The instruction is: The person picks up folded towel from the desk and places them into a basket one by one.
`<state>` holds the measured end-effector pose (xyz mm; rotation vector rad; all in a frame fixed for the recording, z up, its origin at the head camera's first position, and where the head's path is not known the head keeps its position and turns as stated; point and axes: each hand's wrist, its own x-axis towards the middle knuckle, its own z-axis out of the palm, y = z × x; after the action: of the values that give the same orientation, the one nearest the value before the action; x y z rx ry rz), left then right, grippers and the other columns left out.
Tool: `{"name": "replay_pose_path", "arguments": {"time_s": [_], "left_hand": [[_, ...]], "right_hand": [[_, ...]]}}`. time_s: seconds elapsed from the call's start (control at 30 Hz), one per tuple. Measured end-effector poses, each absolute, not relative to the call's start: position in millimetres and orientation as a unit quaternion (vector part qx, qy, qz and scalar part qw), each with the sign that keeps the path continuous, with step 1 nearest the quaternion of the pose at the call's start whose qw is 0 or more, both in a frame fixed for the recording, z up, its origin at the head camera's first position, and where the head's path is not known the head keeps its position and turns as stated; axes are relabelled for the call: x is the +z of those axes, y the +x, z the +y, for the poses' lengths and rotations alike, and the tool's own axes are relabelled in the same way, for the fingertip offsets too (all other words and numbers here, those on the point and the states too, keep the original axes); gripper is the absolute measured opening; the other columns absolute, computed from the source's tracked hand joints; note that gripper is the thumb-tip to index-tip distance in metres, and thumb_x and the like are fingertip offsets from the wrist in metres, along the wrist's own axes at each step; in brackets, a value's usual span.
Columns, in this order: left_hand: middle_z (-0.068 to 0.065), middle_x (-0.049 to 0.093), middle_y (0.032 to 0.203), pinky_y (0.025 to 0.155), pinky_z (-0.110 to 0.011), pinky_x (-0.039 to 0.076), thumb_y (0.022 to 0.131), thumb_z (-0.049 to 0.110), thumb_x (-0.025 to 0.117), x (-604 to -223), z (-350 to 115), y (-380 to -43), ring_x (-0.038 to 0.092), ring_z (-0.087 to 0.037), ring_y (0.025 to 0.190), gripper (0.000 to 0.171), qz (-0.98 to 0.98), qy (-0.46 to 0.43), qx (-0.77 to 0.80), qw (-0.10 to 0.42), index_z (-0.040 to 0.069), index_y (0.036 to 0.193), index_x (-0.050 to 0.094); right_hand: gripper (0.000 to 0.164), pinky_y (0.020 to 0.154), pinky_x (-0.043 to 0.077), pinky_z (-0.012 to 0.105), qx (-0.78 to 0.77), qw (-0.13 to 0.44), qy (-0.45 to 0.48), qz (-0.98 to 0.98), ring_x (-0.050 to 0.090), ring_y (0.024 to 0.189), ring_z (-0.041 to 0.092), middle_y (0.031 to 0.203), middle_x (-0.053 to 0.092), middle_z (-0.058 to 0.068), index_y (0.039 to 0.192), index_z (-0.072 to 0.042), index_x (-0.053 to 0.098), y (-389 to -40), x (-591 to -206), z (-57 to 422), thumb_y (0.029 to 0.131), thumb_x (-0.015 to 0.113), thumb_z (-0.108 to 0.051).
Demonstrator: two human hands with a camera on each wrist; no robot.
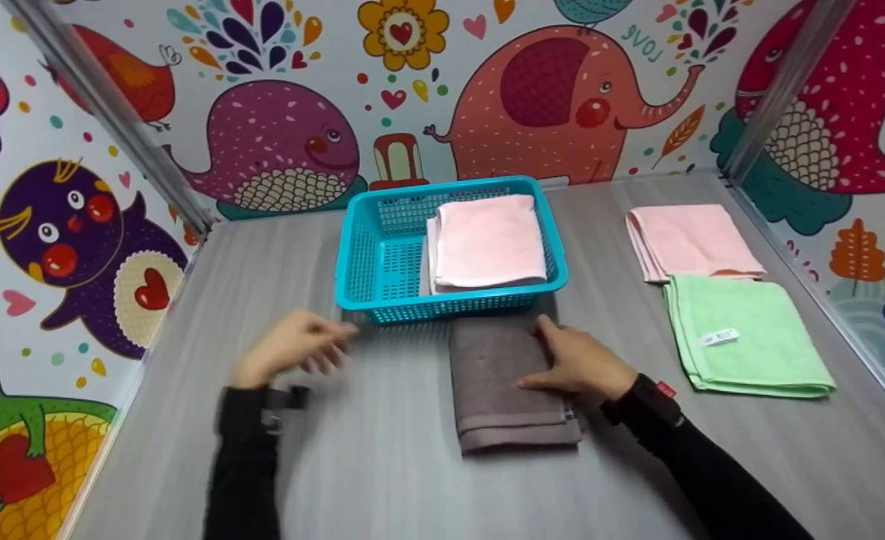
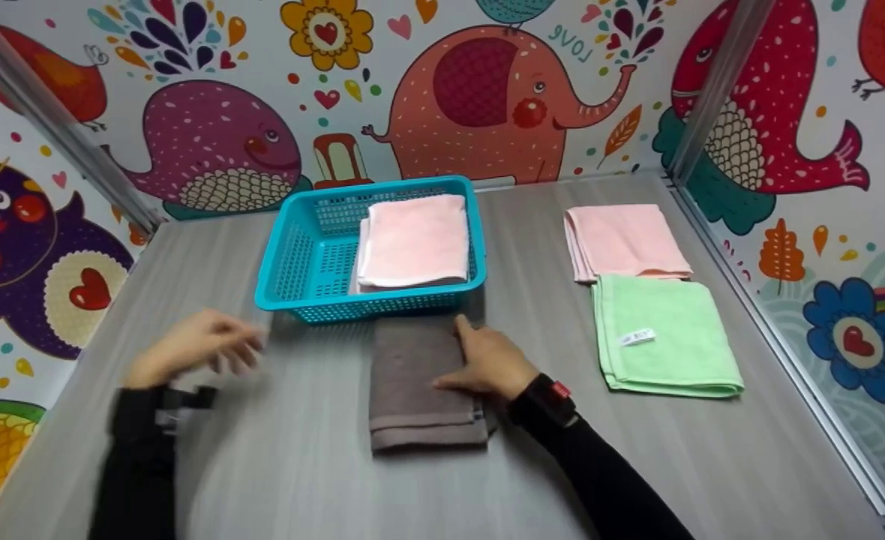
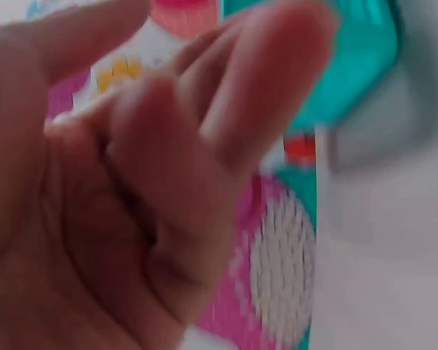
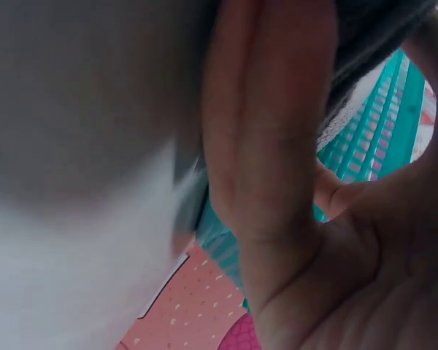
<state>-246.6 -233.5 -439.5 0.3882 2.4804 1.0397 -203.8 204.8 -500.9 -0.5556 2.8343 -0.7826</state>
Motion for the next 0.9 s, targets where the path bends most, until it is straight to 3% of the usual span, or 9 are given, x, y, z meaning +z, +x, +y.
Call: {"name": "replay_pose_path", "arguments": {"time_s": [0.07, 0.13, 0.27, 0.37, 0.47, 0.57, 0.73, 0.9], "left_hand": [[-0.010, 0.078, 0.084, 0.059, -0.034, 0.057, 0.097, 0.049, 0.068, -450.3, -203.0, -238.2, 0.069, -0.016, 0.063, 0.045, 0.883, 0.173, 0.352, 0.258, 0.005, 0.095, 0.081], [-0.006, 0.076, 0.078, 0.057, -0.031, 0.054, 0.095, 0.055, 0.068, -466.1, -167.0, -232.1, 0.065, -0.013, 0.058, 0.050, 0.882, 0.206, 0.323, 0.273, 0.006, 0.088, 0.080], [0.005, 0.060, 0.061, 0.052, -0.029, 0.044, 0.088, 0.072, 0.065, -492.9, -108.1, -219.8, 0.053, -0.011, 0.051, 0.063, 0.910, 0.217, 0.279, 0.218, 0.013, 0.066, 0.064], [0.008, 0.044, 0.057, 0.049, -0.029, 0.036, 0.086, 0.074, 0.066, -504.2, -82.8, -213.3, 0.045, -0.011, 0.050, 0.062, 0.926, 0.220, 0.262, 0.158, 0.020, 0.061, 0.047], [0.008, 0.039, 0.059, 0.050, -0.027, 0.033, 0.086, 0.069, 0.068, -510.4, -71.9, -211.5, 0.041, -0.011, 0.053, 0.061, 0.931, 0.224, 0.257, 0.132, 0.021, 0.061, 0.042], [0.007, 0.041, 0.062, 0.051, -0.028, 0.034, 0.086, 0.063, 0.072, -513.4, -70.0, -211.9, 0.043, -0.012, 0.056, 0.057, 0.930, 0.212, 0.268, 0.133, 0.019, 0.063, 0.045], [0.003, 0.051, 0.067, 0.055, -0.030, 0.039, 0.086, 0.055, 0.074, -515.0, -69.1, -211.4, 0.049, -0.014, 0.062, 0.049, 0.930, 0.197, 0.275, 0.145, 0.012, 0.071, 0.055], [0.005, 0.047, 0.065, 0.054, -0.029, 0.038, 0.087, 0.054, 0.074, -510.8, -68.0, -212.2, 0.048, -0.013, 0.060, 0.049, 0.931, 0.204, 0.270, 0.135, 0.015, 0.067, 0.050]], "right_hand": [[0.089, 0.089, 0.056, 0.053, -0.264, 0.077, -0.183, 0.944, 0.069, 0.106, 0.037, 0.120, 0.069, 0.023, 0.137, -0.004, 0.050, -202.5, -500.6, 201.5, 0.077, 0.084, -0.061], [0.086, 0.086, 0.056, 0.051, -0.264, 0.076, -0.179, 0.945, 0.068, 0.102, 0.033, 0.117, 0.070, 0.020, 0.135, -0.007, 0.052, -200.9, -500.2, 201.6, 0.077, 0.084, -0.061], [0.085, 0.073, 0.052, 0.044, -0.268, 0.074, -0.177, 0.944, 0.063, 0.083, 0.025, 0.096, 0.068, 0.015, 0.134, -0.007, 0.051, -198.9, -497.6, 205.1, 0.078, 0.083, -0.062], [0.085, 0.075, 0.053, 0.047, -0.273, 0.079, -0.181, 0.941, 0.066, 0.085, 0.029, 0.098, 0.068, 0.019, 0.136, -0.004, 0.048, -199.5, -497.2, 206.4, 0.081, 0.083, -0.058], [0.080, 0.084, 0.055, 0.053, -0.285, 0.087, -0.193, 0.935, 0.069, 0.100, 0.037, 0.116, 0.068, 0.027, 0.138, -0.001, 0.046, -201.4, -499.7, 205.7, 0.085, 0.083, -0.049], [0.073, 0.083, 0.054, 0.050, -0.303, 0.091, -0.209, 0.925, 0.066, 0.097, 0.031, 0.120, 0.066, 0.027, 0.137, 0.000, 0.046, -202.9, -502.5, 203.5, 0.088, 0.084, -0.039], [0.068, 0.069, 0.043, 0.039, -0.317, 0.090, -0.220, 0.918, 0.049, 0.075, 0.019, 0.086, 0.059, 0.009, 0.135, -0.002, 0.047, -203.6, -503.4, 201.3, 0.088, 0.084, -0.034], [0.066, 0.065, 0.040, 0.034, -0.316, 0.083, -0.227, 0.917, 0.044, 0.069, 0.016, 0.076, 0.049, 0.001, 0.134, -0.001, 0.048, -203.9, -501.8, 202.2, 0.088, 0.084, -0.032]]}}
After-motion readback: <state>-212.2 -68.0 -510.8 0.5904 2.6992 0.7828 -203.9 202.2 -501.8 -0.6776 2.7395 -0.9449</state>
